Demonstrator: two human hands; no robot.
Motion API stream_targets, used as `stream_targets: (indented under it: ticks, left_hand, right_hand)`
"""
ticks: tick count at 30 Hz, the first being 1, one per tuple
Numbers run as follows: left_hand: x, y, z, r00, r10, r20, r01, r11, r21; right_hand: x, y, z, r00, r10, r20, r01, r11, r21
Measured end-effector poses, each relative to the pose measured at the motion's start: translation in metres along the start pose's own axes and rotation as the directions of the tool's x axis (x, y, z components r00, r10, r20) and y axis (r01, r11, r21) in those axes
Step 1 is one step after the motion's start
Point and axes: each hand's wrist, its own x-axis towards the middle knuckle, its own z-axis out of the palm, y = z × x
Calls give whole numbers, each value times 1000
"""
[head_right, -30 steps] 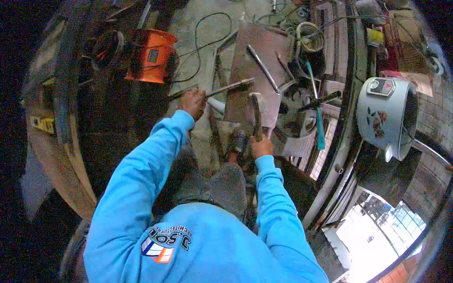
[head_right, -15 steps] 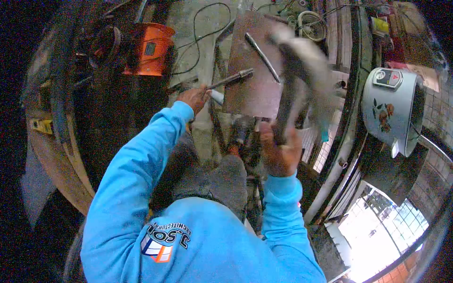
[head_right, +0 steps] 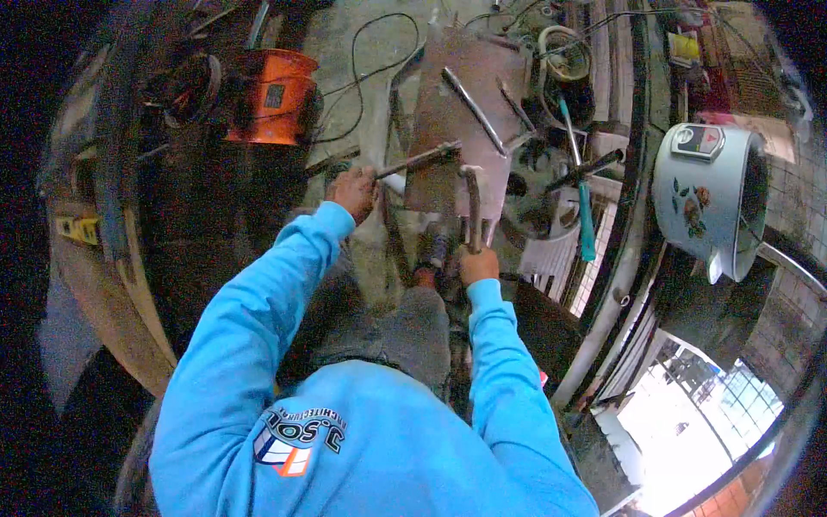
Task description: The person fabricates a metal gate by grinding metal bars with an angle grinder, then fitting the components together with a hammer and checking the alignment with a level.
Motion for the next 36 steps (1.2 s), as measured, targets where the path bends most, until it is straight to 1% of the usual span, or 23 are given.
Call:
stream_targets:
  ticks: [2,3,5,6,7,10,13,15,16,18,20,21,22,23,24,25,26,27,29,32,34,35,36]
  left_hand:
    - [5,-20,32,997,73,-30,-75,996,-55]
    - [1,-18,29,997,54,51,-50,995,-84]
    - [0,-5,7,978,37,206,-8,990,-139]
    - [-2,1,-1,974,49,219,-15,988,-154]
    - [-4,3,-9,971,58,231,-19,985,-169]
    - [-2,0,-5,955,67,289,-17,985,-171]
    - [1,1,-9,939,47,340,5,989,-151]
    - [-4,5,-16,942,49,333,-6,992,-129]
    - [-5,5,-14,945,46,323,-1,991,-136]
    - [-7,4,-10,952,34,304,12,989,-150]
    - [-4,-1,8,961,37,275,10,986,-168]
    - [-3,-5,14,964,39,263,8,985,-175]
    - [-2,-7,15,963,43,266,6,984,-180]
    - [-2,-7,14,962,47,269,5,982,-188]
    - [-1,-5,11,963,51,264,2,980,-198]
    - [0,-1,4,965,31,260,16,984,-176]
    - [2,1,-5,968,12,251,26,989,-148]
    - [1,1,-8,969,-19,246,51,991,-126]
    - [-18,-6,11,978,-11,210,41,990,-137]
    - [-7,-12,5,999,44,-2,-44,991,-127]
    - [-20,-12,-7,990,53,-130,-65,994,-87]
    - [-21,-8,-14,999,-25,-38,22,996,-85]
    - [-22,-12,-12,1000,-20,-16,19,996,-82]
  right_hand:
    - [-7,2,-5,999,24,39,-24,1000,4]
    - [-7,3,-7,1000,-1,20,2,998,-66]
    - [-12,-6,-18,995,48,82,-49,999,15]
    - [-13,-7,-22,992,70,109,-76,996,52]
    - [-12,-6,-20,995,34,94,-32,999,-25]
    - [-12,6,-13,994,-105,-12,105,994,20]
    - [-21,-21,-42,993,-13,121,4,997,81]
    - [-49,-60,-78,983,-183,0,179,957,228]
    - [-59,-72,-89,964,-259,-65,267,920,288]
    - [-66,-74,-97,881,-428,-204,470,735,488]
    - [-61,-76,-88,818,-475,-326,560,526,640]
    - [-55,-78,-68,814,-454,-363,558,436,707]
    - [-39,-67,-45,813,-438,-384,576,505,642]
    - [-18,-42,-20,821,-440,-362,552,774,311]
    - [-5,-25,-6,852,-442,-282,450,892,-38]
    - [0,-16,-3,889,-407,-207,408,912,-43]
    - [0,-10,-4,908,-379,-180,395,917,61]
    - [7,-29,-20,933,-341,-113,353,929,111]
    - [-25,-53,-63,983,-171,62,156,969,193]
    - [-28,-56,-82,937,-326,-125,335,940,57]
    - [-47,-80,-101,951,-301,-76,309,942,132]
    - [-50,-84,-102,949,-308,-71,316,931,182]
    - [-55,-89,-105,946,-316,-66,323,918,230]
